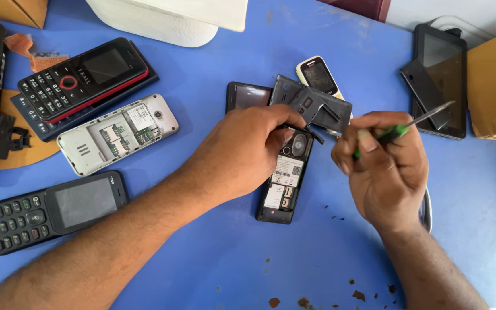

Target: The person uses a screwdriver to remove screws from the back of a mobile phone, then pries off the back cover to expose the internal components. The person continues to unscrew and separate parts of the phone while other disassembled phones and tools are visible on the table.

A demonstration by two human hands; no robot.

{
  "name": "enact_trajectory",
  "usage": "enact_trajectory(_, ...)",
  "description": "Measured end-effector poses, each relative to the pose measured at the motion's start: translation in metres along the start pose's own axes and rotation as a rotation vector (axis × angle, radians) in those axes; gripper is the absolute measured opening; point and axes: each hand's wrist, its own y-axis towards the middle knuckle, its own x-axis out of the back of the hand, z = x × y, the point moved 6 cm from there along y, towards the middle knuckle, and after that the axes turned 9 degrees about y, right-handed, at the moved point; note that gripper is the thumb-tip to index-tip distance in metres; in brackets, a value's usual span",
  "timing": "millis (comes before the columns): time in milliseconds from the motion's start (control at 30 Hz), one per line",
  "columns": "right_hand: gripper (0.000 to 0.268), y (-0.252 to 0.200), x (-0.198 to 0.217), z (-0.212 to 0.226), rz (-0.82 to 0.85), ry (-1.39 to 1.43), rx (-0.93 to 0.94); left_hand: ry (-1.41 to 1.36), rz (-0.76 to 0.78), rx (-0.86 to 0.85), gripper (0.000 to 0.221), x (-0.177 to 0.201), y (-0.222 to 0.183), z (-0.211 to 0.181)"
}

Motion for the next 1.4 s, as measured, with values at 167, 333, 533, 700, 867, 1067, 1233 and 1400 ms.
enact_trajectory(167,0.028,0.003,-0.002,0.002,-0.13,-0.451,-0.168,-0.185,0.004,-0.138,0.021,-0.001,0.0,-0.005)
enact_trajectory(333,0.032,0.008,-0.005,-0.001,-0.164,-0.545,-0.368,-0.202,0.033,-0.116,0.022,-0.005,0.002,-0.002)
enact_trajectory(533,0.018,0.012,-0.001,-0.008,-0.158,-0.404,-0.418,-0.268,0.085,-0.2,0.035,-0.006,-0.001,-0.01)
enact_trajectory(700,0.018,0.011,0.004,-0.01,-0.156,-0.36,-0.425,-0.266,0.144,-0.091,0.043,-0.011,0.0,-0.007)
enact_trajectory(867,0.018,0.011,0.002,-0.01,-0.158,-0.419,-0.449,-0.234,0.127,-0.108,0.041,-0.008,0.0,-0.008)
enact_trajectory(1067,0.019,0.011,0.001,-0.009,-0.156,-0.443,-0.458,-0.173,0.098,-0.128,0.041,-0.006,-0.002,-0.011)
enact_trajectory(1233,0.019,0.011,0.002,-0.009,-0.153,-0.473,-0.456,-0.091,0.088,-0.102,0.041,-0.006,-0.003,-0.014)
enact_trajectory(1400,0.02,0.012,-0.001,-0.008,-0.113,-0.476,-0.428,-0.11,0.087,-0.13,0.041,-0.005,-0.005,-0.016)
